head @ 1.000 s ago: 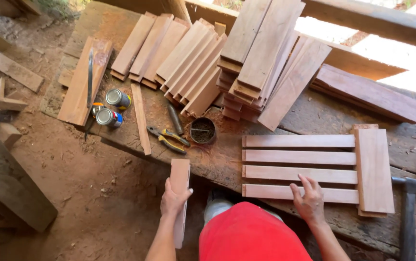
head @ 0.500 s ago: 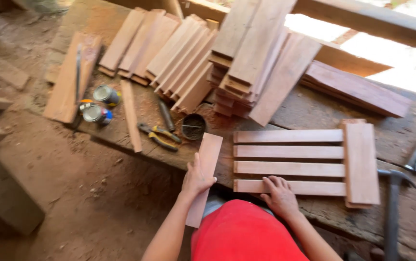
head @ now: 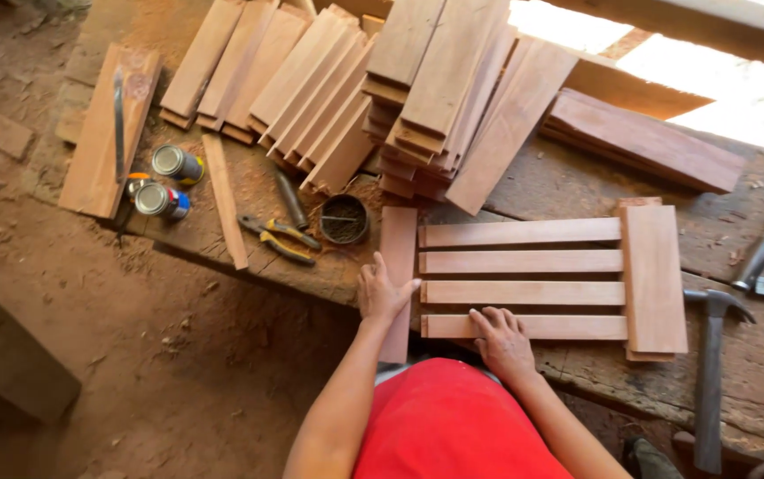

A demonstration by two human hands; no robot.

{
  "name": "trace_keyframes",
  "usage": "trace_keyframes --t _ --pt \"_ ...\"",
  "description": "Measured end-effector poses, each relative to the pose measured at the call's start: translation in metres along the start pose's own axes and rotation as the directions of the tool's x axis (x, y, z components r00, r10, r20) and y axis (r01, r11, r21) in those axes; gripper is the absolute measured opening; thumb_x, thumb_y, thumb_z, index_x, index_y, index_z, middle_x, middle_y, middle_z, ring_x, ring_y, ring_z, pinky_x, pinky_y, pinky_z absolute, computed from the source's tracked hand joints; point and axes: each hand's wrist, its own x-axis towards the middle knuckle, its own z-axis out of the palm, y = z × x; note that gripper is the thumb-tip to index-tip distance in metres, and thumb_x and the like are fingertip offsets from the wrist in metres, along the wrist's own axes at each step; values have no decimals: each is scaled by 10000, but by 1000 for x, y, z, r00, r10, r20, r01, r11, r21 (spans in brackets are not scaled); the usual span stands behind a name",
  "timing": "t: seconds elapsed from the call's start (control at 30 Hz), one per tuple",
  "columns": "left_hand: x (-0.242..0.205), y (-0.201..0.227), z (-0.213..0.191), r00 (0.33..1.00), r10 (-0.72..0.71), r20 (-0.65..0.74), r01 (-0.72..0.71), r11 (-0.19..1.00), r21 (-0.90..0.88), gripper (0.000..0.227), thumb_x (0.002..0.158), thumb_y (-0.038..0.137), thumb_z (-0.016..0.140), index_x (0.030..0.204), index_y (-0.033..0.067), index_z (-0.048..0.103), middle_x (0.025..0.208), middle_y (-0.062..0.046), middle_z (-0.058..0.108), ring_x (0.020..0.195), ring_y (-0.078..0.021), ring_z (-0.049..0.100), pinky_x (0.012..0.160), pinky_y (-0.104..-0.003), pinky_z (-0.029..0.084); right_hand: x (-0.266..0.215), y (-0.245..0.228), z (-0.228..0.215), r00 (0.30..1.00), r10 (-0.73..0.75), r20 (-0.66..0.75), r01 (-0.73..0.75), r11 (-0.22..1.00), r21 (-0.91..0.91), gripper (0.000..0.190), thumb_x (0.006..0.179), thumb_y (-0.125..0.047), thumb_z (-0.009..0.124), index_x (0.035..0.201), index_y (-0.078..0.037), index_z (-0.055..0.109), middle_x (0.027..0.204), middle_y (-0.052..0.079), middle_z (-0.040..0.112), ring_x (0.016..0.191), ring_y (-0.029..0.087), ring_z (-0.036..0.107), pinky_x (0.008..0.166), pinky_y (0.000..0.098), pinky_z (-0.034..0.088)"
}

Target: The person applies glue to the ends of wooden slats with a small brush and fits them between two cross pieces on a workbench, building a slatted panel. They align the slats by hand, tap them with a hammer, and use a chisel-like tool to adjust the joints as the panel takes shape.

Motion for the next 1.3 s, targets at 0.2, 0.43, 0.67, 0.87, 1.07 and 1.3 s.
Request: trace_keyframes --t 0.2,0.43,0.67,0.87,1.07,1.3 --pt "-50 -46 -8 969 -221 -110 206 969 -138 717 833 546 771 1355 73 637 1128 -185 621 1081 -420 651 924 -507 548 1 1 4 998 -32 -51 31 999 -24 662 853 -374 699 1475 -377 471 1409 -11 469 1377 284 452 1109 506 424" --pt "-91 -91 51 716 -529 455 654 736 -173 744 881 854 435 1205 211 622 1238 -105 703 1249 -292 637 1052 -405 516 0 4 8 997 -32 -72 30 999 -31 639 834 -408 706 1438 -405 496 1378 -60 481 1385 237 438 1126 484 394" --pt "-84 -69 64 743 -512 431 639 736 -225 780 995 767 261 1118 105 656 1179 -219 715 1229 -387 635 1051 -487 499 0 6 3 995 -57 -88 55 998 -26 633 811 -403 729 1407 -402 513 1342 -73 501 1360 221 452 1114 470 393" --pt "-89 -39 35 749 -511 421 633 739 -230 780 1011 721 224 1118 81 657 1193 -248 704 1246 -403 618 1058 -508 491 1 9 5 992 -75 -98 75 997 -9 628 802 -412 740 1392 -404 525 1326 -78 514 1349 221 462 1104 463 385" --pt "-88 -47 48 764 -505 402 622 743 -248 758 1028 689 235 1106 67 661 1195 -255 706 1242 -414 619 1068 -520 488 0 11 2 990 -91 -108 94 995 28 639 794 -386 750 1394 -388 530 1318 -65 520 1338 232 468 1098 470 380" --pt "-90 -37 39 765 -511 391 617 755 -221 761 1021 667 220 1124 59 665 1183 -270 710 1219 -432 634 1059 -534 496 1 14 5 990 -102 -95 105 994 23 648 783 -394 752 1391 -401 527 1316 -83 519 1343 223 466 1098 477 388"
